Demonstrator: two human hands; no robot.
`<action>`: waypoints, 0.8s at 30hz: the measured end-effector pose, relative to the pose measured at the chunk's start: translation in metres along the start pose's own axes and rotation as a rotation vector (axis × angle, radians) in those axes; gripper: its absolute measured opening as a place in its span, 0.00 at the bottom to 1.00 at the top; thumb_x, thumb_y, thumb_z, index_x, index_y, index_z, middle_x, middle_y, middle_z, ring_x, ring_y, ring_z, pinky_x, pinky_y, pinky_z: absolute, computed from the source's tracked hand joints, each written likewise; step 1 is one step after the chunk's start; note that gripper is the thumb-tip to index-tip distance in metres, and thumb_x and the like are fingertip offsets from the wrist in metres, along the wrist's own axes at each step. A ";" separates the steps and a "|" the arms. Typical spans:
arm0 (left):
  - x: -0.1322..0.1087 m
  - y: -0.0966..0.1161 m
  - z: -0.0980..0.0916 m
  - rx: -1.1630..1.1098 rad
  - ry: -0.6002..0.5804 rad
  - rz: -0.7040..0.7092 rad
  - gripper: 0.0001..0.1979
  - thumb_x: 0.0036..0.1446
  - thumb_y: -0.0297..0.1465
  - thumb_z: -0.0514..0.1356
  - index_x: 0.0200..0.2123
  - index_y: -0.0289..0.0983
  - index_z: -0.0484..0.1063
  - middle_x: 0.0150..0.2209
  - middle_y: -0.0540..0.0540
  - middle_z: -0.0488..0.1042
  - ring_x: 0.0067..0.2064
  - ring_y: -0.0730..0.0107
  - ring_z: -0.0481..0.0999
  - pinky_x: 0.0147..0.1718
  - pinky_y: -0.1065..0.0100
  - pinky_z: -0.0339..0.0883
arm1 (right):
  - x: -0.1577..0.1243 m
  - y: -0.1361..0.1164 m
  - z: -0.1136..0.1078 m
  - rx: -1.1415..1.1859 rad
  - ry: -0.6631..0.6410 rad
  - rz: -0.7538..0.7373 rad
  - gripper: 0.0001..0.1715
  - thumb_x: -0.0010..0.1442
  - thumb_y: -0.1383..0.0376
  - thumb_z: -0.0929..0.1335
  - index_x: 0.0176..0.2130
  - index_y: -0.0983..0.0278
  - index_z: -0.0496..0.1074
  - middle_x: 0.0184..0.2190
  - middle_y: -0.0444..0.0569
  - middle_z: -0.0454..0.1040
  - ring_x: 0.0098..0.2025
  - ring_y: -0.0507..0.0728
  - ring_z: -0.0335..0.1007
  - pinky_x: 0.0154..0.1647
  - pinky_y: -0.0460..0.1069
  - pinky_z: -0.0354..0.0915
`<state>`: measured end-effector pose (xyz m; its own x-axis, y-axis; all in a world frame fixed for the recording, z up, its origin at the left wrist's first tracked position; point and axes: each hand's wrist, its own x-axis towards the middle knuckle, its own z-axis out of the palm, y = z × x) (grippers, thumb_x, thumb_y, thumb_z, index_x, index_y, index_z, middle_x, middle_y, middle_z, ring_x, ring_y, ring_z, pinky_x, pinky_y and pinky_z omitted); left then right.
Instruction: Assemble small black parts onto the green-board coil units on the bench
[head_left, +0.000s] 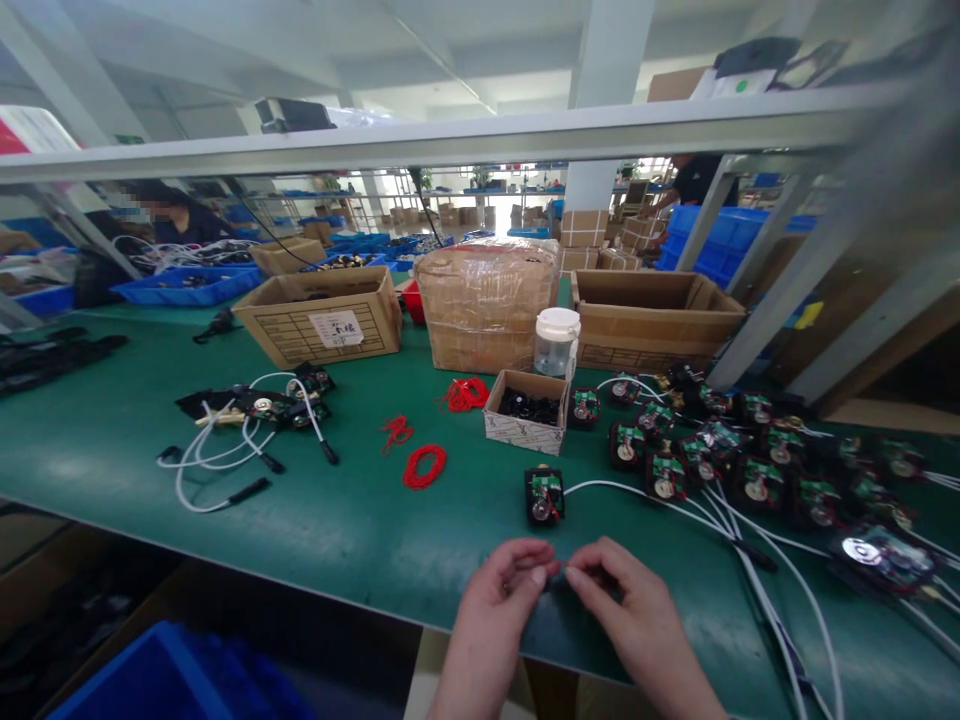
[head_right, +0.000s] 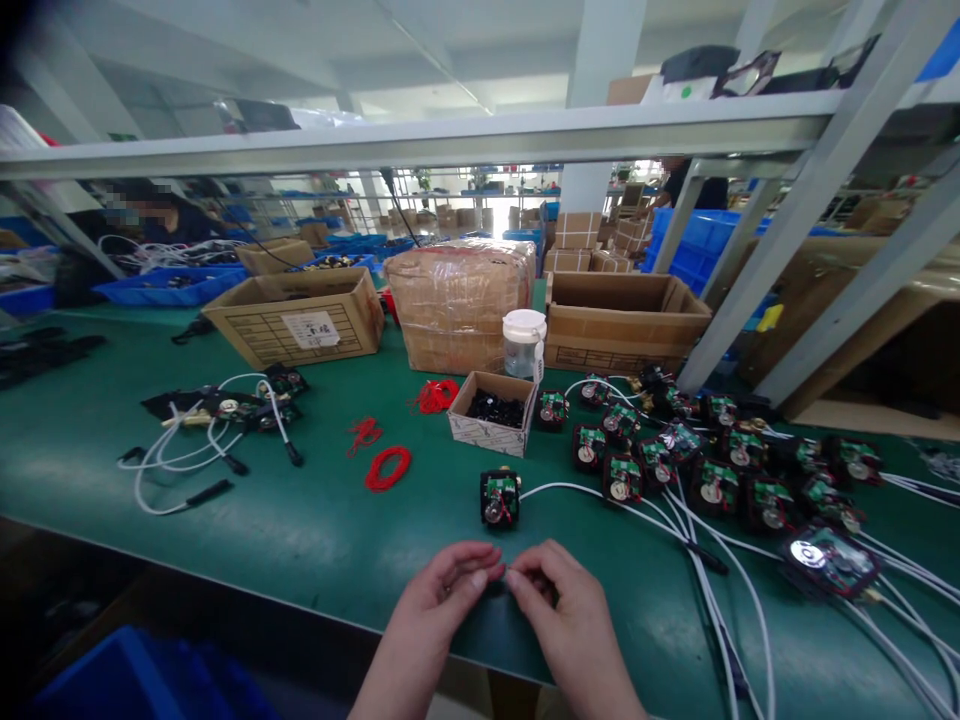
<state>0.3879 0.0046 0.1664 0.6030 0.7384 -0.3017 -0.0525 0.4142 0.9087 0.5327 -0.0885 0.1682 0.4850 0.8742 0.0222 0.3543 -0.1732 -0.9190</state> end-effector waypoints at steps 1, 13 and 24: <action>0.002 0.000 -0.002 0.066 -0.003 0.007 0.13 0.55 0.36 0.68 0.43 0.38 0.80 0.46 0.39 0.82 0.48 0.55 0.81 0.52 0.60 0.69 | 0.001 0.000 -0.001 -0.008 -0.006 -0.001 0.15 0.64 0.53 0.68 0.31 0.59 0.77 0.30 0.45 0.74 0.33 0.57 0.70 0.33 0.49 0.63; 0.028 0.036 -0.002 0.702 0.035 0.377 0.08 0.58 0.27 0.62 0.33 0.44 0.81 0.37 0.46 0.80 0.42 0.59 0.77 0.44 0.63 0.65 | 0.033 -0.015 -0.016 -0.123 0.034 -0.092 0.12 0.64 0.58 0.67 0.33 0.59 0.77 0.31 0.46 0.74 0.34 0.57 0.69 0.33 0.50 0.63; 0.053 0.050 0.003 0.898 0.106 0.483 0.07 0.59 0.24 0.61 0.33 0.41 0.77 0.38 0.45 0.76 0.44 0.57 0.72 0.45 0.60 0.62 | 0.059 -0.010 -0.015 -0.143 0.062 -0.104 0.11 0.62 0.58 0.67 0.33 0.60 0.75 0.32 0.47 0.74 0.34 0.58 0.69 0.36 0.51 0.63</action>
<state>0.4200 0.0626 0.1967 0.6001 0.7819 0.1688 0.3706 -0.4587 0.8076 0.5698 -0.0418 0.1845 0.4866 0.8619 0.1428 0.5131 -0.1496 -0.8452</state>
